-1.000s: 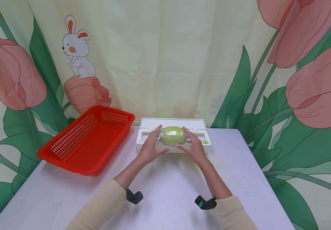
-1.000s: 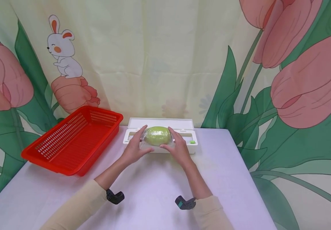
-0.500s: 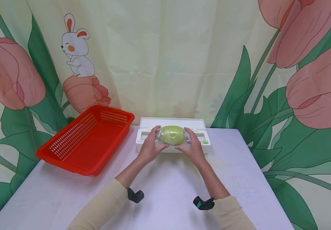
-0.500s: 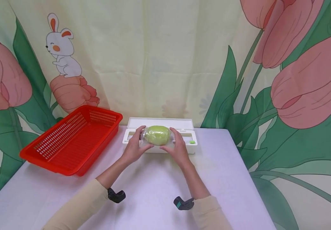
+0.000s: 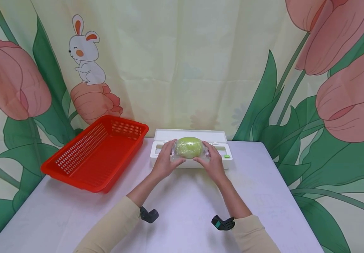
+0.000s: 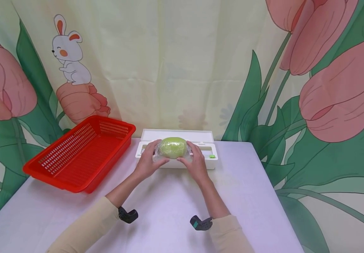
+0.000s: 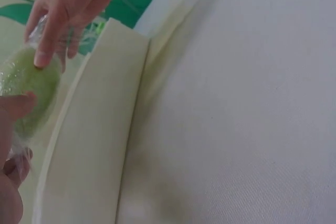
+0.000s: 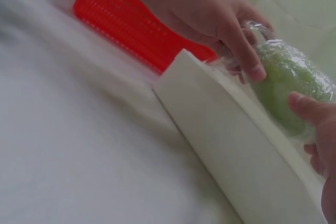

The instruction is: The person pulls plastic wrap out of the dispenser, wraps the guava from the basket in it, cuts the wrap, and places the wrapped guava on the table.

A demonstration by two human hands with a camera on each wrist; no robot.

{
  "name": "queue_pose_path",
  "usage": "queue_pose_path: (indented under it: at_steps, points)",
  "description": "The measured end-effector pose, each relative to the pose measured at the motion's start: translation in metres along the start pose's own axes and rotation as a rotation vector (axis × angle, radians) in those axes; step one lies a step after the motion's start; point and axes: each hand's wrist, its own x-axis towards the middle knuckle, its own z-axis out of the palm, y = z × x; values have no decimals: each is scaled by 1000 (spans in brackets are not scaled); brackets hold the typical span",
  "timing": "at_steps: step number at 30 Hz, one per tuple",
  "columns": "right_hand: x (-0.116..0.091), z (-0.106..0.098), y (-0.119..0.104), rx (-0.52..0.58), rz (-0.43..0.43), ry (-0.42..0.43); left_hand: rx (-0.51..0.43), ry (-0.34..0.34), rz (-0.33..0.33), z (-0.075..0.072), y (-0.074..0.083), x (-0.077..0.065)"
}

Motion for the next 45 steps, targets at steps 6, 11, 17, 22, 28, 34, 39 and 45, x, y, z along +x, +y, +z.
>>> queue_pose_path:
  at_steps: [6, 11, 17, 22, 28, 34, 39, 45]
  points:
    - [1, -2, -3, -8, 9, -9, 12, 21, 15, 0, 0, 1]
    - [1, -4, -6, -5, 23, -14, 5, 32, 27, -1, 0, 1]
    - [2, -7, -8, -11, 15, -11, -4, 38, 29, -3, 3, 2]
    - [2, -9, -10, -11, 20, -13, -11, 37, 28, -5, 6, 1]
    - [3, -12, -13, -15, 35, -32, -20, 50, 42, -7, 9, 2]
    - [5, -15, -15, -12, 35, -37, -18, 59, 47, -9, 11, 4]
    - [7, -17, -16, -22, 29, -36, -20, 60, 50, -12, 14, 4]
    - [7, -20, -21, -20, 26, -37, -47, 66, 52, -15, 18, 4]
